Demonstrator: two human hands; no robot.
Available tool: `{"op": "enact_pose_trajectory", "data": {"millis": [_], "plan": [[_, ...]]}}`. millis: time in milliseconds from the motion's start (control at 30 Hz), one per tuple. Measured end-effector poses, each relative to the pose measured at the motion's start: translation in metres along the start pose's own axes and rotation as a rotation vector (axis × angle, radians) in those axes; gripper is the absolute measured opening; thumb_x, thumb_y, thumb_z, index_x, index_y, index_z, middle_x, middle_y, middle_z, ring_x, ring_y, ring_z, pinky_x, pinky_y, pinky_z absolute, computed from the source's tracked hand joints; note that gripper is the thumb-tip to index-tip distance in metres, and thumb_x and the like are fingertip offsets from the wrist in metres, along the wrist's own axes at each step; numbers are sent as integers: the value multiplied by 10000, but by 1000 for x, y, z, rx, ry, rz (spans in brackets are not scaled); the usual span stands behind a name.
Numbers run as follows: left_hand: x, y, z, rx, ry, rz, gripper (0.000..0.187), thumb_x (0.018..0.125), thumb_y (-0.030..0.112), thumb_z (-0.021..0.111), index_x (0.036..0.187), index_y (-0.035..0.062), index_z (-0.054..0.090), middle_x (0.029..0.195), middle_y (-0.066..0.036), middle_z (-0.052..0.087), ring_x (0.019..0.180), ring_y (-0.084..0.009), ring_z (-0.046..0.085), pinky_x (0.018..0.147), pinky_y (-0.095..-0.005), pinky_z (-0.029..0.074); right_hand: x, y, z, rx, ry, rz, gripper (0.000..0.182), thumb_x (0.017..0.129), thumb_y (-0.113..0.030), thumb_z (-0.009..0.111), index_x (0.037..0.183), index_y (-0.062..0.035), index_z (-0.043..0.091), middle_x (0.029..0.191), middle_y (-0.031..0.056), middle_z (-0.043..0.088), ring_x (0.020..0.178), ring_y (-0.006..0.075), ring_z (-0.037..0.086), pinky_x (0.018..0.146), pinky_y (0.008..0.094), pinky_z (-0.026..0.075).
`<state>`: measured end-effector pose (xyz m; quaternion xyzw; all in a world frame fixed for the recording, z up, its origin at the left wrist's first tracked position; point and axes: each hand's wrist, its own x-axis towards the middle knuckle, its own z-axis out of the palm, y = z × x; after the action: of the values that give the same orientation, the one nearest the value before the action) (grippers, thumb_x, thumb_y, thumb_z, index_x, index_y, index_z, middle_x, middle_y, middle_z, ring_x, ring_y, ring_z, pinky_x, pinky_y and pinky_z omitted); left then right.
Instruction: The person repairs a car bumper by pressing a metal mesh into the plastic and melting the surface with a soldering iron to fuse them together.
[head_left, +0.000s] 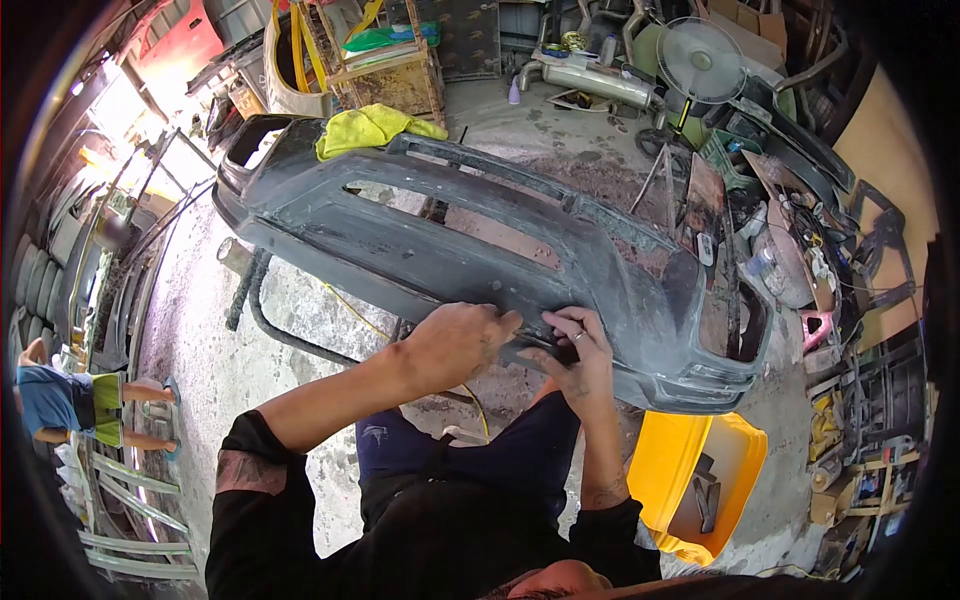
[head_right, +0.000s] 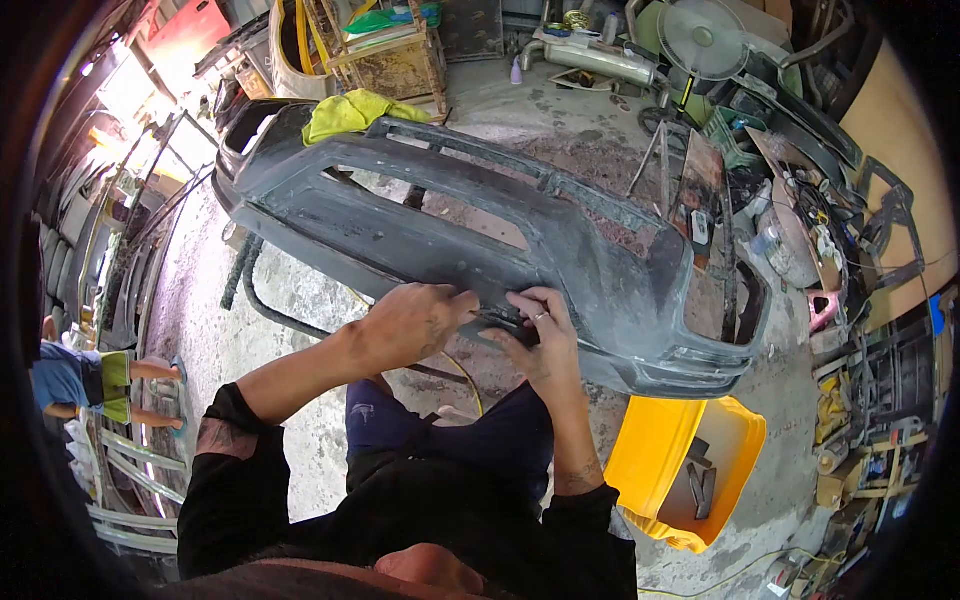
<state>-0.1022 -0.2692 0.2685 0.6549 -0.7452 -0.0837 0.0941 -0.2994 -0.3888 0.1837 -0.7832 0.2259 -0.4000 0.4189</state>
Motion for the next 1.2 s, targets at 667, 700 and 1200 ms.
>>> {"op": "enact_pose_trajectory", "data": {"millis": [667, 700, 1200], "plan": [[9, 4, 7, -20, 29, 52, 209, 961, 97, 707, 1166, 64, 693, 861, -186, 683, 834, -453, 727, 728, -551, 581, -10, 15, -5, -247, -30, -188, 430, 756, -286, 959, 1148, -150, 845, 1064, 55, 695, 970, 310, 651, 860, 429, 540], [9, 4, 9, -16, 61, 58, 221, 954, 91, 712, 1173, 61, 696, 853, -185, 679, 832, -449, 728, 728, -548, 583, -10, 16, -5, -248, -29, -197, 425, 755, -285, 957, 1147, -160, 849, 1060, 52, 695, 961, 304, 647, 854, 426, 541], [7, 4, -1, -65, -12, 24, 214, 950, 73, 689, 1162, 49, 698, 942, -200, 690, 886, -460, 724, 776, -560, 587, -9, 14, -5, -241, -18, -200, 419, 754, -285, 952, 1138, -146, 855, 1058, 43, 708, 965, 297, 652, 863, 419, 541]]}}
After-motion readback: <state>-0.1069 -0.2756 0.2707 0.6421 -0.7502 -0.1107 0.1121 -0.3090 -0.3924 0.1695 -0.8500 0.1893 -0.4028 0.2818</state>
